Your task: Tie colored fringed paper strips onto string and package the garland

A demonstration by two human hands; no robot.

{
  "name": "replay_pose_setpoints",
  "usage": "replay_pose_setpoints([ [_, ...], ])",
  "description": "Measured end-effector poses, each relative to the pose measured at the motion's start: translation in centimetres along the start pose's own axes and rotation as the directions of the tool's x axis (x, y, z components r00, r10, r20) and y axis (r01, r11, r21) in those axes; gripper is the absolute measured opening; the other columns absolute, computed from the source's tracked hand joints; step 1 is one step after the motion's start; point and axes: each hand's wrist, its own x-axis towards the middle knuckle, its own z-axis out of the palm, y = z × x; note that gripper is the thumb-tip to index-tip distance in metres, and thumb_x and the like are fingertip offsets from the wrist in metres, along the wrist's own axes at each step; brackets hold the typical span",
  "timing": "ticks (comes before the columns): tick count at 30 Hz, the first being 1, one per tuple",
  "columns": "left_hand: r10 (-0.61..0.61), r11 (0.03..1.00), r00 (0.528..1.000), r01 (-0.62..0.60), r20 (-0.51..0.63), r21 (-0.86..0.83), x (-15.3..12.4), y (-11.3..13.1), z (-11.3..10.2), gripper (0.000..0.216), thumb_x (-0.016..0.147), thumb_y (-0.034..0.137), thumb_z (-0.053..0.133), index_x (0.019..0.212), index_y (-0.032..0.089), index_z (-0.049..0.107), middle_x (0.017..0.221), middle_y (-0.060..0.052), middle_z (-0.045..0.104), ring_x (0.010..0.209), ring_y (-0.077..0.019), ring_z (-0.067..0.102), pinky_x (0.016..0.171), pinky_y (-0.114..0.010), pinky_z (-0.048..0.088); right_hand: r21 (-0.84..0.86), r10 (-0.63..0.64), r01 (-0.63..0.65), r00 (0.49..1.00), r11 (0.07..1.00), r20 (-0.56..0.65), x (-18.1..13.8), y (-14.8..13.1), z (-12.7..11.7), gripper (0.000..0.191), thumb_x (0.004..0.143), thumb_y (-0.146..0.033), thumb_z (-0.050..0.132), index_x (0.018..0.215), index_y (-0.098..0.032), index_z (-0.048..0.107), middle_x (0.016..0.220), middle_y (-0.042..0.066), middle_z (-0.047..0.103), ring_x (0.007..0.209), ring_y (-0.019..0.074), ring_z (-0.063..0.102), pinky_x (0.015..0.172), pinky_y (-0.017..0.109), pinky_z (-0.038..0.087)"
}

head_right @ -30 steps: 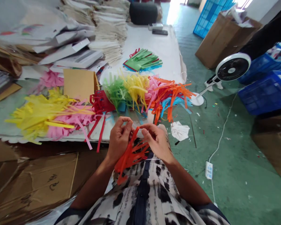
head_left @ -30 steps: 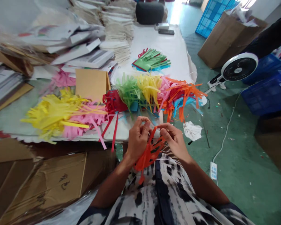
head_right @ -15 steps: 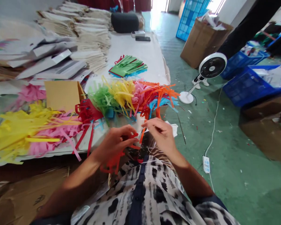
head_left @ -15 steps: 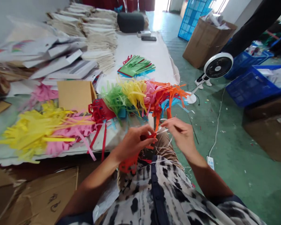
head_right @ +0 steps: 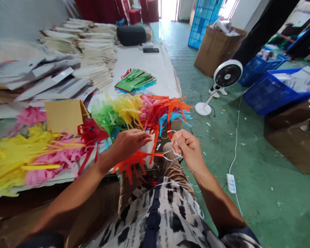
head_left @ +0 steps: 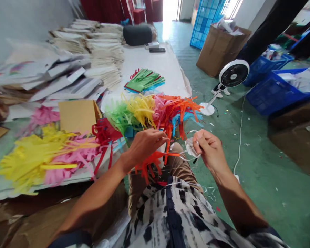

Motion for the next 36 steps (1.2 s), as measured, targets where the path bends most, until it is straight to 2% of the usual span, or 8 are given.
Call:
replay_pose_setpoints([
  [2, 0.047, 0.976, 0.996, -0.030, -0.073, 0.214, 1.6, -0.2, 1.0, 0.015, 0.104, 0.024, 0.063, 0.106, 0.021, 0.077, 0.095, -0.007, 0.074, 0.090, -0.0219, 0.067, 0.070, -0.030, 0.044, -0.039, 0.027, -0.028, 1.000, 0.999, -0.016, 0.4, 1.3, -0.2, 0.037, 0.096, -0.056, 0.073, 0.084, -0.022, 0.068, 0.054, -0.008, 0.043, 0.048, 0.0084, 0.030, 0.048, 0.025, 0.020],
  [5, 0.163, 0.912, 0.986, -0.147, -0.012, 0.382, 4.3, -0.3, 2.9, 0.025, 0.100, 0.010, 0.061, 0.114, 0.023, 0.077, 0.104, -0.009, 0.073, 0.094, -0.0250, 0.064, 0.073, -0.035, 0.044, -0.097, 0.042, -0.049, 0.997, 0.994, -0.071, 0.8, 2.5, -0.3, 0.039, 0.097, -0.059, 0.070, 0.086, -0.021, 0.068, 0.057, -0.008, 0.041, 0.049, 0.0087, 0.029, 0.048, 0.025, 0.019],
  [11, 0.235, 0.936, 0.972, -0.221, -0.020, 0.273, 6.8, -1.5, 4.6, 0.014, 0.100, 0.016, 0.068, 0.095, 0.022, 0.080, 0.101, -0.009, 0.073, 0.093, -0.0237, 0.062, 0.080, -0.037, 0.045, -0.343, -0.080, 0.046, 0.993, 0.938, -0.085, 3.1, 2.4, -1.1, 0.041, 0.097, -0.059, 0.067, 0.086, -0.020, 0.075, 0.057, -0.007, 0.042, 0.053, 0.0109, 0.032, 0.052, 0.026, 0.025],
  [18, 0.209, 0.976, 0.962, -0.216, -0.175, -0.020, 6.1, -2.7, 2.4, 0.021, 0.105, 0.032, 0.064, 0.116, 0.031, 0.082, 0.103, -0.005, 0.079, 0.091, -0.0184, 0.067, 0.084, -0.034, 0.048, -0.542, -0.270, 0.213, 0.962, 0.813, -0.027, 10.3, 3.9, -1.1, 0.044, 0.100, -0.058, 0.060, 0.095, -0.022, 0.084, 0.068, -0.003, 0.062, 0.068, 0.0157, 0.055, 0.071, 0.029, 0.042],
  [25, 0.219, 0.940, 0.951, -0.265, -0.218, -0.212, 4.1, -1.4, 0.3, 0.022, 0.103, 0.030, 0.067, 0.118, 0.032, 0.082, 0.101, -0.005, 0.081, 0.091, -0.0184, 0.069, 0.090, -0.037, 0.052, -0.654, -0.218, 0.234, 0.970, 0.719, 0.107, 12.9, 5.5, 0.4, 0.064, 0.099, -0.071, 0.052, 0.066, -0.019, 0.069, 0.060, -0.002, 0.047, 0.061, 0.0139, 0.041, 0.061, 0.031, 0.025],
  [31, -0.094, 0.829, 0.862, -0.209, -0.498, -0.518, 0.1, 1.0, -5.7, 0.021, 0.094, 0.023, 0.079, 0.112, 0.032, 0.084, 0.113, -0.005, 0.077, 0.105, -0.0203, 0.074, 0.092, -0.037, 0.061, -0.650, -0.185, 0.217, 0.976, 0.728, 0.119, 13.6, 5.4, 0.0, 0.060, 0.095, -0.069, 0.056, 0.062, -0.019, 0.065, 0.056, -0.003, 0.041, 0.059, 0.0133, 0.036, 0.060, 0.030, 0.024],
  [34, -0.204, 0.841, 0.796, -0.156, -0.570, -0.519, -1.7, 1.4, -7.7, 0.015, 0.096, 0.025, 0.076, 0.109, 0.030, 0.083, 0.103, -0.003, 0.080, 0.099, -0.0193, 0.076, 0.092, -0.036, 0.062, -0.632, -0.197, 0.226, 0.973, 0.741, 0.116, 12.3, 3.8, 0.0, 0.054, 0.095, -0.064, 0.058, 0.068, -0.018, 0.070, 0.056, -0.004, 0.039, 0.058, 0.0131, 0.035, 0.059, 0.030, 0.025],
  [36, -0.217, 0.892, 0.808, -0.065, -0.548, -0.448, -2.3, 1.7, -7.7, 0.013, 0.095, 0.026, 0.077, 0.106, 0.027, 0.082, 0.100, -0.002, 0.080, 0.094, -0.0176, 0.075, 0.088, -0.033, 0.062, -0.592, -0.231, 0.240, 0.968, 0.769, 0.093, 10.3, 2.2, 0.5, 0.050, 0.096, -0.061, 0.059, 0.076, -0.018, 0.075, 0.058, -0.004, 0.037, 0.058, 0.0128, 0.034, 0.059, 0.029, 0.026],
])
